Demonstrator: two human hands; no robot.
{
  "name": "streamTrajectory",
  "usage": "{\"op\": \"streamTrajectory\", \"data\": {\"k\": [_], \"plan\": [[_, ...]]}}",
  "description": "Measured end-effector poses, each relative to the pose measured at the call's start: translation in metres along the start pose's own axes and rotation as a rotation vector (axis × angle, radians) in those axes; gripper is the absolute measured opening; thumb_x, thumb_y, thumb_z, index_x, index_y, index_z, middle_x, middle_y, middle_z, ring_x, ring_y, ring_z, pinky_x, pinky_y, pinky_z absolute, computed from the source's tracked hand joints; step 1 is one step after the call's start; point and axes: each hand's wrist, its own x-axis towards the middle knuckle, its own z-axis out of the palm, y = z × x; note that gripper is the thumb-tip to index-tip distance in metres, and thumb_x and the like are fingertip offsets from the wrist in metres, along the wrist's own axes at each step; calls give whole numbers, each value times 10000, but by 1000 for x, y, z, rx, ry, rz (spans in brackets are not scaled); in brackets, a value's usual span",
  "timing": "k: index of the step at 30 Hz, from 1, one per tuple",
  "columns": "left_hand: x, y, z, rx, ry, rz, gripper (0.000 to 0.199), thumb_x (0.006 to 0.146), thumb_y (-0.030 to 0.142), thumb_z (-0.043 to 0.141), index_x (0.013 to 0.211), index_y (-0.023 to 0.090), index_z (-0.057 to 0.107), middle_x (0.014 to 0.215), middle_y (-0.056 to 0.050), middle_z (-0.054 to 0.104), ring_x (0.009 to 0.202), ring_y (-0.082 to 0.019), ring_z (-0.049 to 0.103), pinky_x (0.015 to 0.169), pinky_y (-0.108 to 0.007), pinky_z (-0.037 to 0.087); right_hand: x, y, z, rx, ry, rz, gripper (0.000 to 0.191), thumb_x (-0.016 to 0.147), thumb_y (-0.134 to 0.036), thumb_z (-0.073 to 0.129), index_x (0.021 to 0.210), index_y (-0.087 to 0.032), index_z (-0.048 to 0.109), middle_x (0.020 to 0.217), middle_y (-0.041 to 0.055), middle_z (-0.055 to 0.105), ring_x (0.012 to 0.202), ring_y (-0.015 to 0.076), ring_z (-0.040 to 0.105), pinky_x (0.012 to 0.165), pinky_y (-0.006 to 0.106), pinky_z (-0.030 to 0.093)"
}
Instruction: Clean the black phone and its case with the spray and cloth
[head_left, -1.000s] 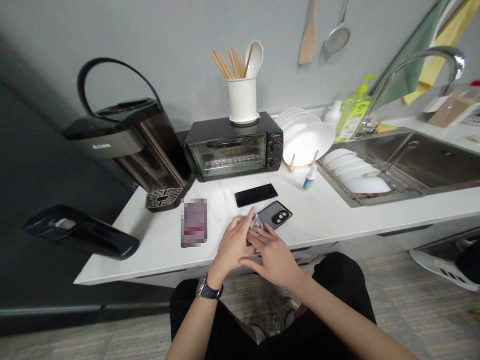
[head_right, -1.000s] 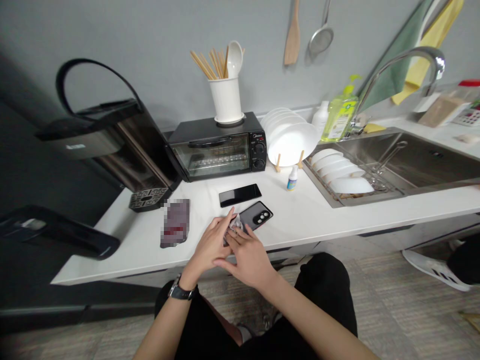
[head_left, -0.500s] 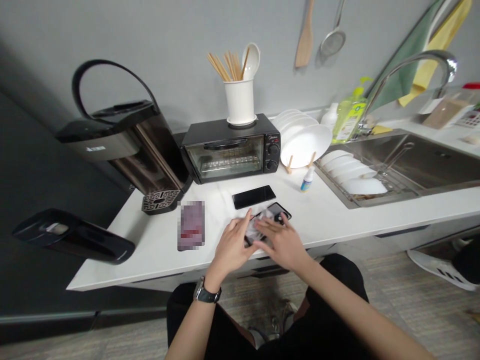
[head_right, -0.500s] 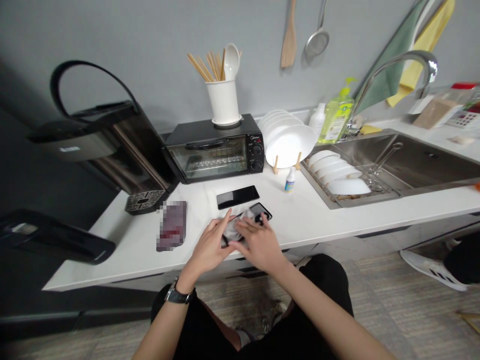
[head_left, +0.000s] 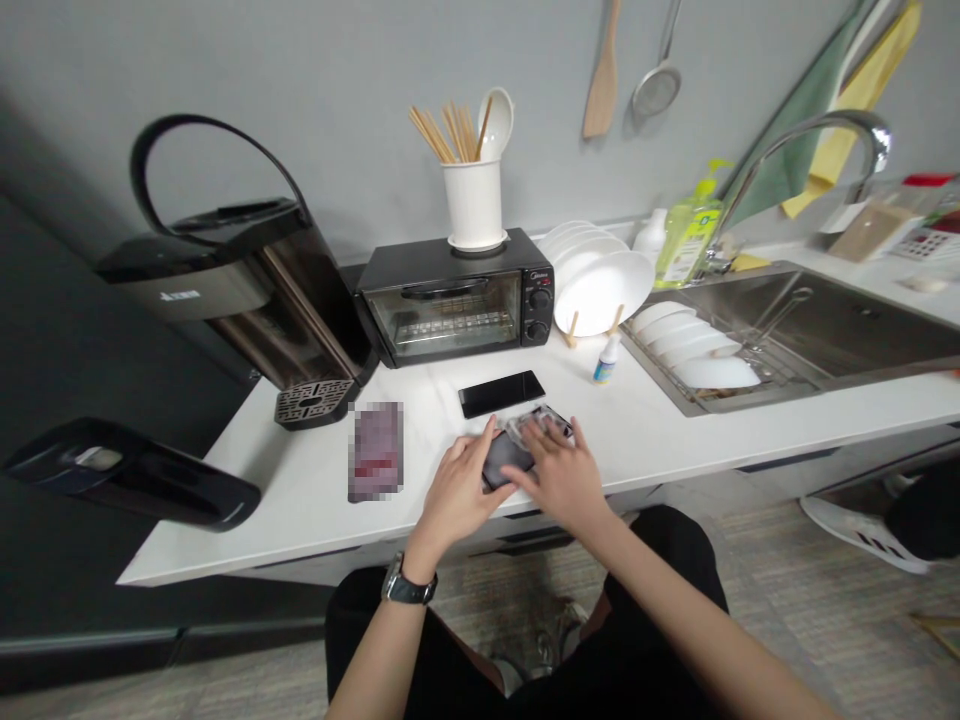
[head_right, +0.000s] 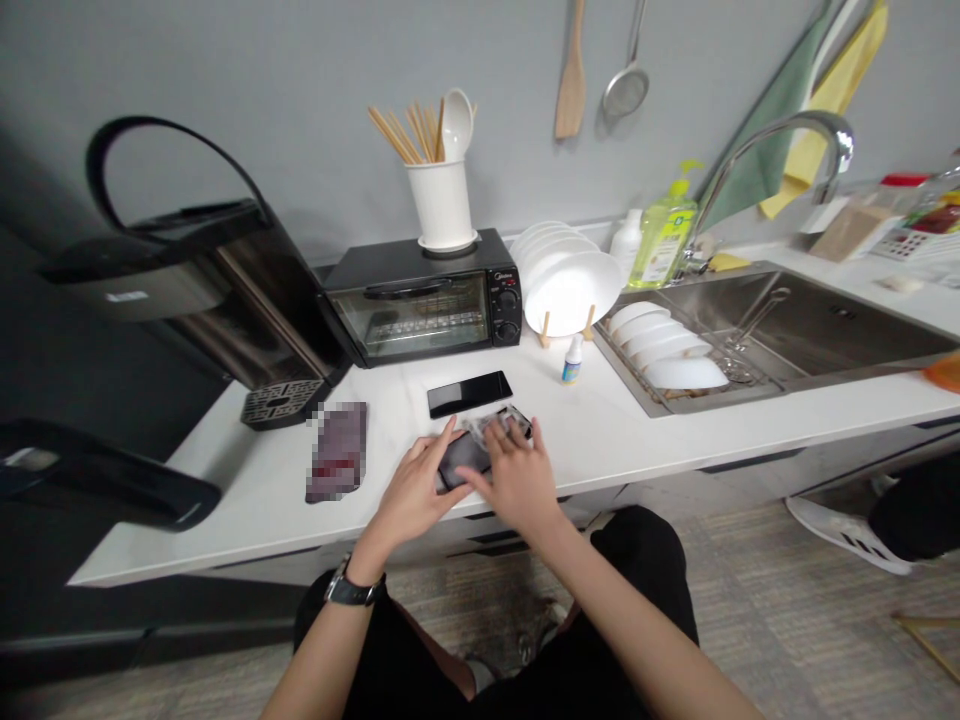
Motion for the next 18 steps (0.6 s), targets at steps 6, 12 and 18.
{"op": "streamTrajectory", "data": {"k": [6,12,18], "plan": [[0,0,1,3,-1,12,1028,913,313,755,1702,324,97,1533,-78,565,1339,-308,487,1157,-486,425,0,1,0,70,-56,-28,509,1072,-546,501,1409,-194,650,1439,138,674,1390,339,601,1249,659,277],[-1,-1,1,5,-11,20,1016,939,306,743,1705,305,75,1499,-96,586,1315,-302,494,1128,-468,450,-4,2,-2,162,-151,-227,681,995,-663,578,1457,-163,610,1476,144,648,1396,312,596,1264,554,328],[-1,-1,1,14,10,19,1060,913,397,792,1702,333,87,1520,-83,573,1341,-308,487,1150,-483,432,-5,15,-9,-19,-21,-20,573,1067,-554,505,1434,-133,629,1460,198,643,1351,374,625,1233,676,295]]}}
